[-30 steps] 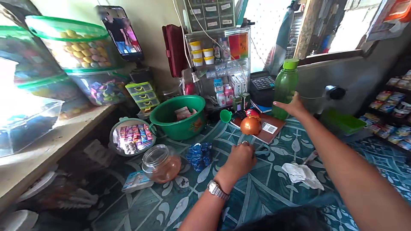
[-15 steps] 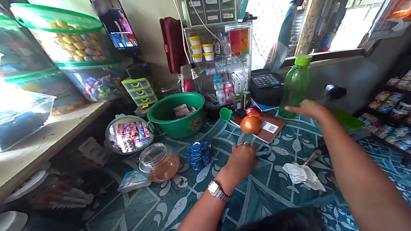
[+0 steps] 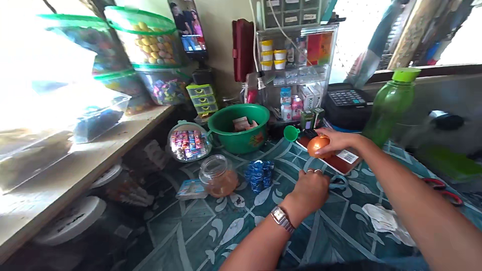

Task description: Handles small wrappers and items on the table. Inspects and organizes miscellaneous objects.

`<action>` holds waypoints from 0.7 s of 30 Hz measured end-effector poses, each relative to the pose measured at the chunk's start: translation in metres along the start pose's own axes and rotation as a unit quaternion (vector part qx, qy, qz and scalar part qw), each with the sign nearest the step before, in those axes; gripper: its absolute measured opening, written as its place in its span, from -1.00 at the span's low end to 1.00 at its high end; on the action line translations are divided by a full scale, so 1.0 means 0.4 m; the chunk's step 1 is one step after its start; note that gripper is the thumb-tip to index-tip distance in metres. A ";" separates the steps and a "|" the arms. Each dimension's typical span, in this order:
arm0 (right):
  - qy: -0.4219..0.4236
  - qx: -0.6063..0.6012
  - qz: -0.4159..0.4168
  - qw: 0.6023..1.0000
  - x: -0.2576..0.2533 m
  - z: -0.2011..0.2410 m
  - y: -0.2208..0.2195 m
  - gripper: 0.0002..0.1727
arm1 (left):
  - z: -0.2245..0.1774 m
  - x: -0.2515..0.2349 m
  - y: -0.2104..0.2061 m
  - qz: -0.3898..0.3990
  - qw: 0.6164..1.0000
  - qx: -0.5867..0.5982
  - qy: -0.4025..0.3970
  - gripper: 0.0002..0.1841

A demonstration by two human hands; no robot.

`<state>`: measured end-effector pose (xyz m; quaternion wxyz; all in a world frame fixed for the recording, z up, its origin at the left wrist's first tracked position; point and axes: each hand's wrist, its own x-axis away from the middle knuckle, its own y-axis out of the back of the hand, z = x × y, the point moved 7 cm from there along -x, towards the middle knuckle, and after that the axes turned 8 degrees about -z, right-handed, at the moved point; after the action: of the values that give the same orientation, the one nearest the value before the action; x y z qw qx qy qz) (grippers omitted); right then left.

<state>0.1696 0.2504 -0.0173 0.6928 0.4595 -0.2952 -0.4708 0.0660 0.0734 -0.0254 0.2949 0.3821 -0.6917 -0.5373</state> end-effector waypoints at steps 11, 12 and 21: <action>0.025 0.068 -0.027 0.997 0.000 0.046 0.123 -0.49 | -0.026 0.002 -0.004 -0.010 1.000 -0.019 -0.018 -0.67; 0.036 0.090 -0.042 0.994 -0.040 0.041 0.107 -0.49 | -0.026 0.002 -0.006 -0.010 1.000 -0.020 -0.020 -0.67; -0.014 0.200 0.056 0.978 -0.175 -0.019 -0.019 -0.07 | -0.024 0.001 -0.009 -0.004 0.999 -0.028 -0.019 -0.66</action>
<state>0.1462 0.3168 -0.0258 0.6078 0.5650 -0.4183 -0.3693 0.0745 0.0676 -0.0267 0.2904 0.3658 -0.6803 -0.5648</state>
